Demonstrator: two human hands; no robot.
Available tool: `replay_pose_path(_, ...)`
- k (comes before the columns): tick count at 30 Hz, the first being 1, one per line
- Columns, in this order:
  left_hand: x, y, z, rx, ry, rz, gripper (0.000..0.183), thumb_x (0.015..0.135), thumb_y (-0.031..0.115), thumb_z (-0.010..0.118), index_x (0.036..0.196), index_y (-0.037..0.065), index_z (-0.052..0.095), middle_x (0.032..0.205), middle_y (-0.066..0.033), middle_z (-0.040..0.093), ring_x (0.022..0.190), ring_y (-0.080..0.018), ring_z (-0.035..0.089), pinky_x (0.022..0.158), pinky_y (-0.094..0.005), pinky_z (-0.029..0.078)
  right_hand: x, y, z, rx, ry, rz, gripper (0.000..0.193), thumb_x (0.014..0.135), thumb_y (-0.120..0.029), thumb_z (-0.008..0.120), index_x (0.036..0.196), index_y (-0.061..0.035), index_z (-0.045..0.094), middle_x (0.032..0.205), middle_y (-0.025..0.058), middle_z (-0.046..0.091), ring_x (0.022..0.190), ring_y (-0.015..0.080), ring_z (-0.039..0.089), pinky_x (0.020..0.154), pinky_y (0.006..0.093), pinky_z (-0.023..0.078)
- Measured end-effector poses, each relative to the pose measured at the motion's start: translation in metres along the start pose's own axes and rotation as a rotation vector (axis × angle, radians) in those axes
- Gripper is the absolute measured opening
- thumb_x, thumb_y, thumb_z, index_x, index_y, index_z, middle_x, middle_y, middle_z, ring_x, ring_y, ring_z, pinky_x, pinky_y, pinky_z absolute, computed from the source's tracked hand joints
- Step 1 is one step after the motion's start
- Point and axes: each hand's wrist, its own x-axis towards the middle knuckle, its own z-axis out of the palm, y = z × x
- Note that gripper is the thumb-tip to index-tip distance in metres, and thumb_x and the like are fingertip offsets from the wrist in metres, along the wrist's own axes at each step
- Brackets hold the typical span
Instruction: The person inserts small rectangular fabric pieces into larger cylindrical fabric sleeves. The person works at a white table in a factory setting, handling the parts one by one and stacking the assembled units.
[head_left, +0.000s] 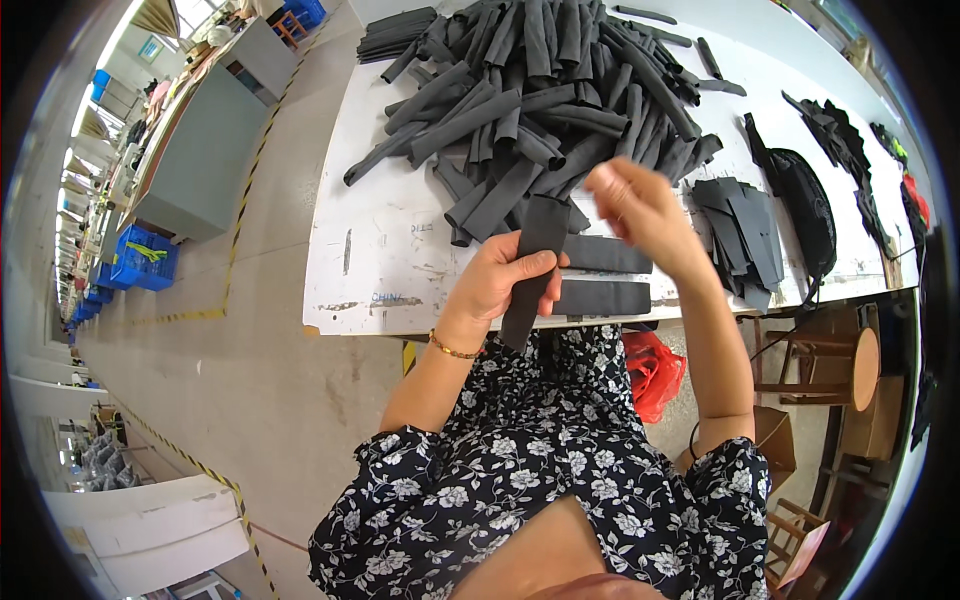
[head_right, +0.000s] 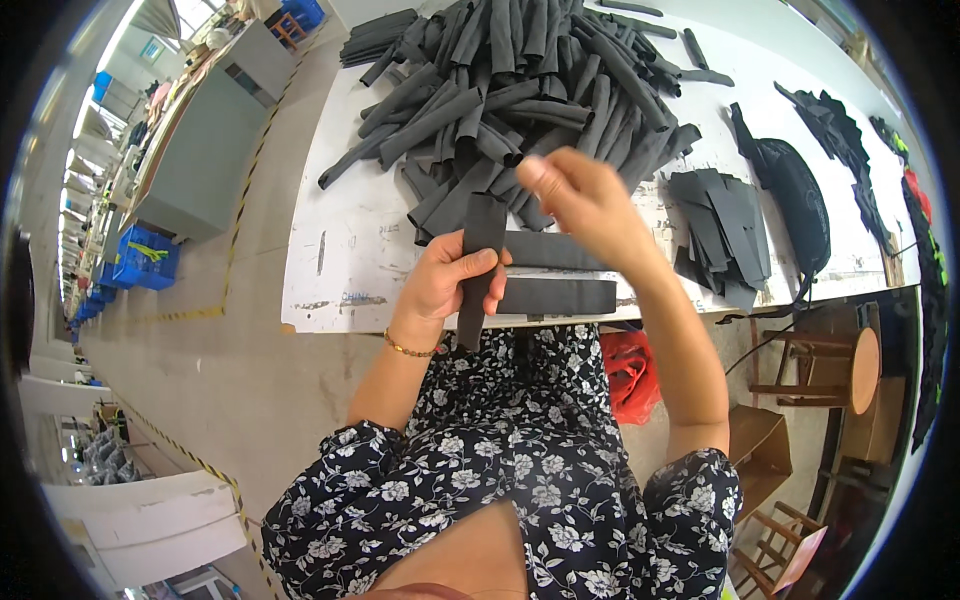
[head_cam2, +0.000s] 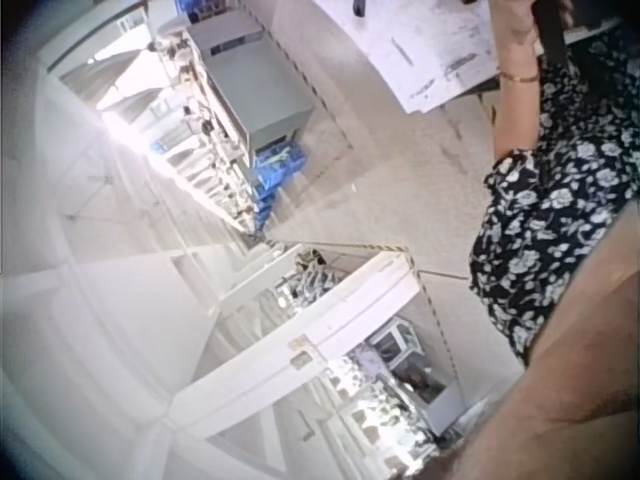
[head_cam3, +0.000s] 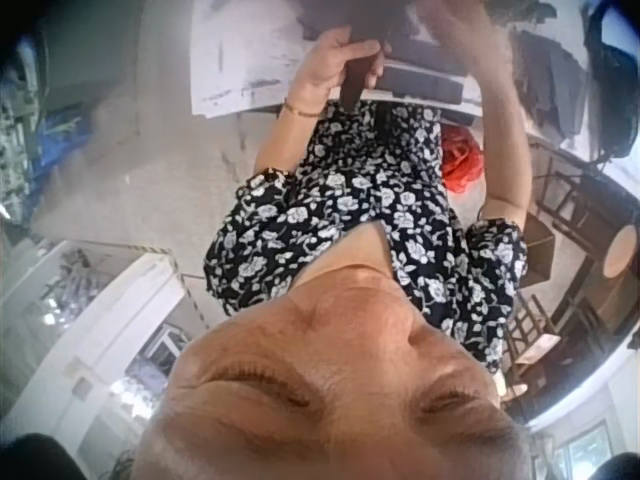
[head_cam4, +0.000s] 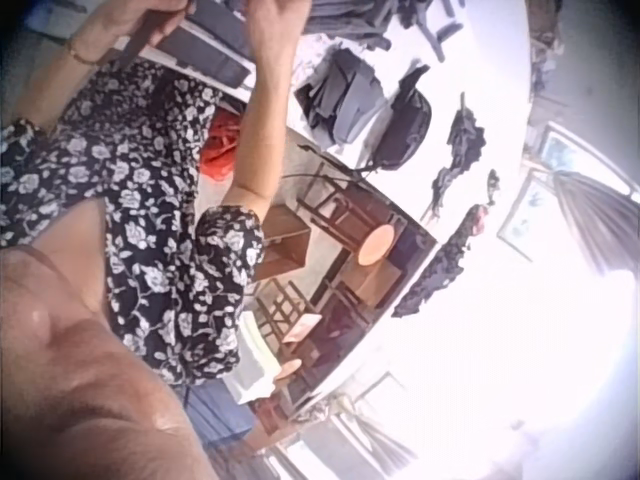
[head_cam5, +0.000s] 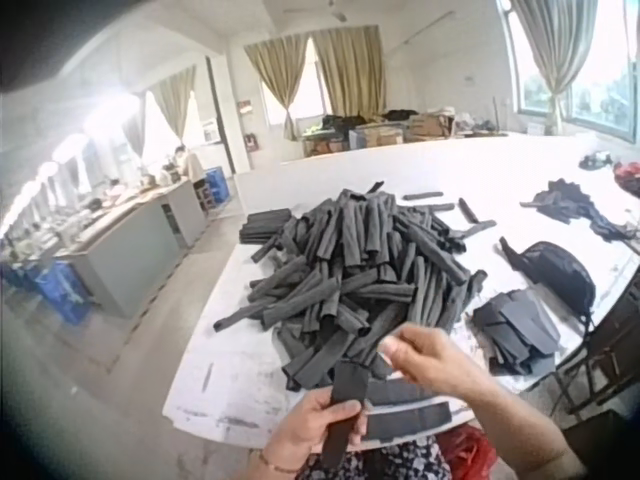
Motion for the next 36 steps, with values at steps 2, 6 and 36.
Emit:
replay_pose_path(2,0.004,-0.003,0.001,-0.034,-0.001,-0.001,0.02,0.097,0.016,0.064,0.1,-0.004,0.066,0.073,-0.013,0.068,0.054,-0.0211,0.065,0.05,-0.031,0.055,-0.005,0.013,0.015,-0.08,-0.073,-0.072,0.037,0.094,-0.034,0.067,0.089,0.0025,0.068,0.062,0.0024,0.057,0.056,0.0086,0.046,0.051,0.0289,0.039)
replay_pose_path(6,0.008,-0.01,-0.001,-0.095,0.014,0.013,0.024,0.099,0.02,0.061,0.107,-0.003,0.064,0.078,-0.0135,0.07,0.059,-0.0225,0.067,0.055,-0.0332,0.056,0.002,0.015,0.033,-0.239,0.05,-0.116,0.034,0.091,-0.027,0.071,0.082,0.0047,0.068,0.059,0.0045,0.057,0.056,0.0096,0.045,0.053,0.031,0.041)
replay_pose_path(36,-0.048,-0.039,0.006,0.449,0.609,0.23,0.018,0.089,0.005,0.072,0.107,0.001,0.069,0.084,0.0015,0.067,0.069,-0.0035,0.058,0.057,-0.0179,0.044,-0.09,0.074,-0.031,-0.206,0.13,0.184,0.016,0.091,-0.009,0.068,0.104,-0.0006,0.064,0.077,-0.0025,0.058,0.069,0.0044,0.049,0.059,0.0228,0.041)
